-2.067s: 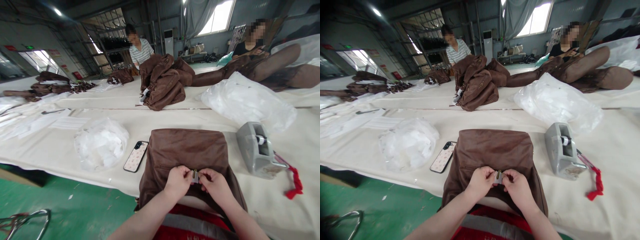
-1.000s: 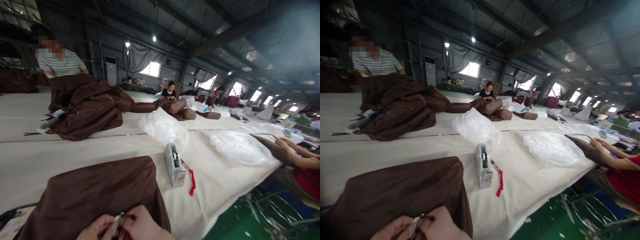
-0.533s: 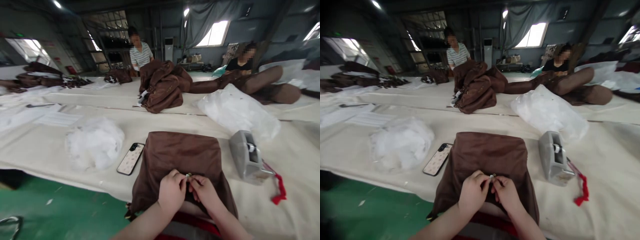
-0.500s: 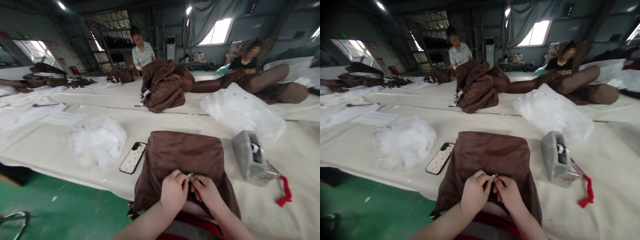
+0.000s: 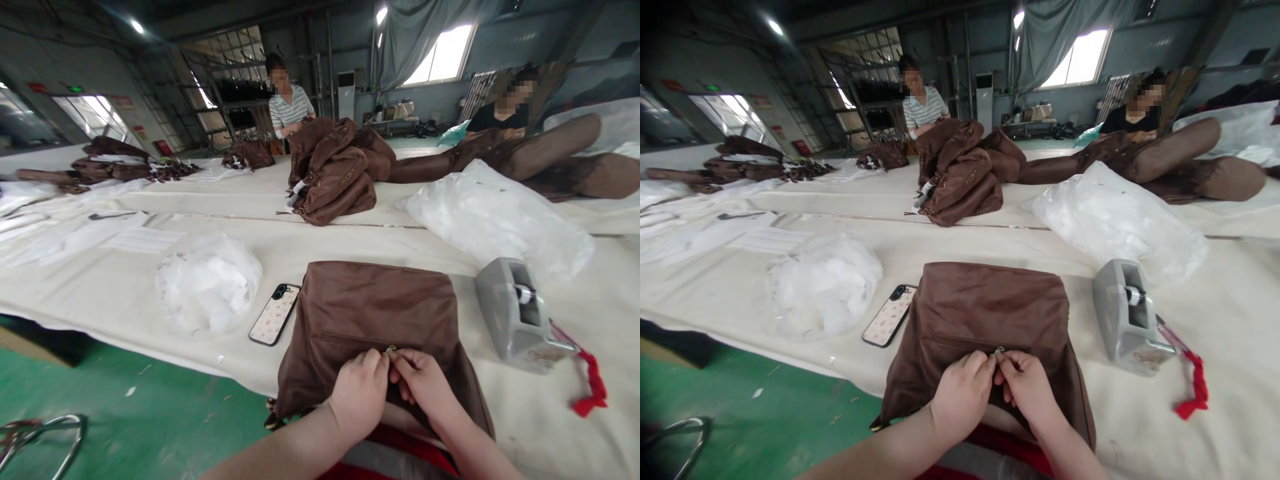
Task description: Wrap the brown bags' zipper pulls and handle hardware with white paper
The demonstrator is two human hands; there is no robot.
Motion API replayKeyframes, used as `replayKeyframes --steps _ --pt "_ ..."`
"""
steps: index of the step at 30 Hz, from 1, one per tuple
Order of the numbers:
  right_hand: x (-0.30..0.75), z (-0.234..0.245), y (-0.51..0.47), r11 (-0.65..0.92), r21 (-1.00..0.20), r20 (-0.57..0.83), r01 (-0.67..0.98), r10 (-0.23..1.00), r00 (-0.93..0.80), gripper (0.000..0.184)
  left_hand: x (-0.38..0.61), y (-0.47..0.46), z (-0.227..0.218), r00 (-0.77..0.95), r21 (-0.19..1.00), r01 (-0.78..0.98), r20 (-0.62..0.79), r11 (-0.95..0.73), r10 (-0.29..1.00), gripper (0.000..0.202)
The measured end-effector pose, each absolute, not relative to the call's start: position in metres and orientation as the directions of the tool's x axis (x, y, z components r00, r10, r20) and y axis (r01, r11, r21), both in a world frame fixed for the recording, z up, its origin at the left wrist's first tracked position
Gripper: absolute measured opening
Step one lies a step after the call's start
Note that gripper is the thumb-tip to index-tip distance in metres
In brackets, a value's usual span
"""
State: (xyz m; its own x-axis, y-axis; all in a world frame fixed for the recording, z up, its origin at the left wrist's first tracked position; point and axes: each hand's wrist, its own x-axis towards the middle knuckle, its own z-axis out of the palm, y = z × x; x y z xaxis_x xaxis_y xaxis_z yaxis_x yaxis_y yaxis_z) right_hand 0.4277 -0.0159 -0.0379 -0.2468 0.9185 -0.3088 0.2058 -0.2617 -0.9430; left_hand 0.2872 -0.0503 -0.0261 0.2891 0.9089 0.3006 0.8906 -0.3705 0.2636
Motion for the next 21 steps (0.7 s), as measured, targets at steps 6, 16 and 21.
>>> replayKeyframes --steps 6,16,21 --pt "0.427 -0.042 -0.016 -0.213 -0.955 -0.264 0.208 0.929 -0.261 0.041 0.28 -0.037 -0.008 0.057 0.725 0.681 0.088 -0.104 0.994 0.03" --pt "0.49 0.014 -0.009 0.224 -0.646 0.21 0.729 0.971 -0.112 0.029 0.284 -0.024 -0.031 0.128 0.904 0.407 -0.195 0.128 0.972 0.024" --pt "0.606 0.023 0.023 -0.088 -0.421 0.465 0.903 0.833 0.298 0.043 0.284 -0.02 -0.046 0.104 0.861 0.493 -0.2 0.124 0.974 0.02"
